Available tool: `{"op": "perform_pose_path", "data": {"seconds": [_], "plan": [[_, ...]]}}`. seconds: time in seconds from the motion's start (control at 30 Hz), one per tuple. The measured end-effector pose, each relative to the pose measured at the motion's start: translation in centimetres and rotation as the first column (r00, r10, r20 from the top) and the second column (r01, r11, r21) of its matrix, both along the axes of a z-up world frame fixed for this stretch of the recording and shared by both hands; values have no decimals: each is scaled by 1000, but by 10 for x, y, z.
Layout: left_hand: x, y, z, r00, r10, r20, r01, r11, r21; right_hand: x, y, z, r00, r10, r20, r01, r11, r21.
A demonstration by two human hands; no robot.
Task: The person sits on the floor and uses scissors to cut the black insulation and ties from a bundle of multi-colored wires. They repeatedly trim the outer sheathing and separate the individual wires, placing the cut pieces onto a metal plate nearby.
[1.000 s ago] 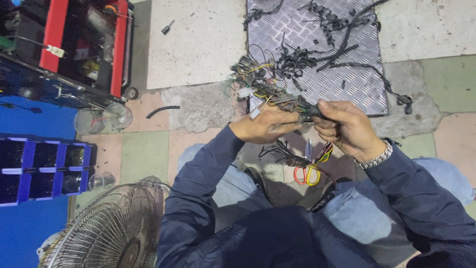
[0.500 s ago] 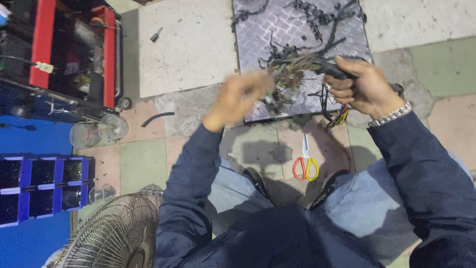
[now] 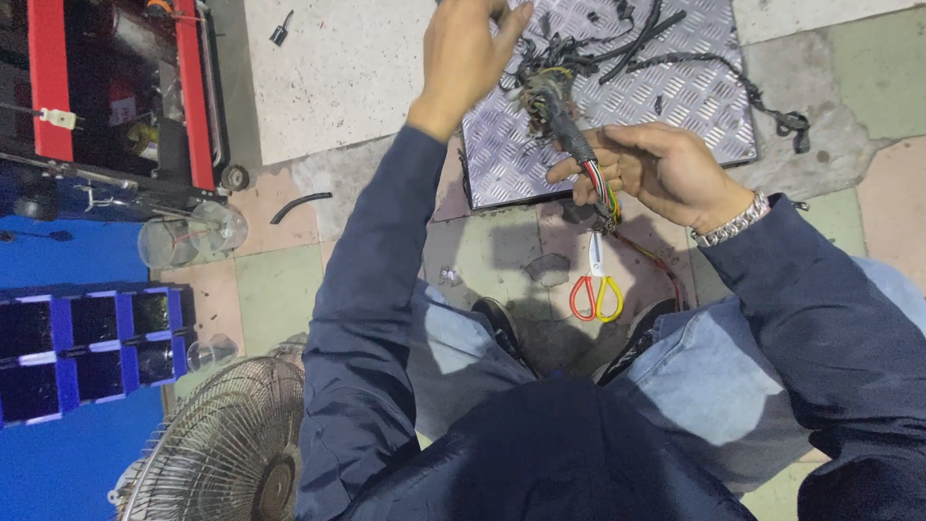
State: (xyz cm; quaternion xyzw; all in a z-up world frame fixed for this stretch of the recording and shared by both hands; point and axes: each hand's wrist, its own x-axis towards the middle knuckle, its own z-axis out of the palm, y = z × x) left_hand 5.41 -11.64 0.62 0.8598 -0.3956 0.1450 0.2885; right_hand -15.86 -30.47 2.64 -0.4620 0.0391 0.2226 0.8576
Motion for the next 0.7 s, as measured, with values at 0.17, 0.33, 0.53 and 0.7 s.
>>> {"op": "perform_pose_path", "data": {"seconds": [0.17,0.33,0.53,0.7], "plan": [[-89,33,34,864,-460,-203,447,888,-109,-9,1,9,995,42,89,-47,997,58],[-111,53,27,780,-623,-57,610,778,-151,-18,5,22,968,182,172,-158,977,-144],[-126,60,27,812,-584,2,572,795,-200,-31,19,25,870,186,457,322,488,-811],[-133,69,35,785,-612,-95,576,778,-252,-35,18,18,798,212,565,377,555,-741]]}}
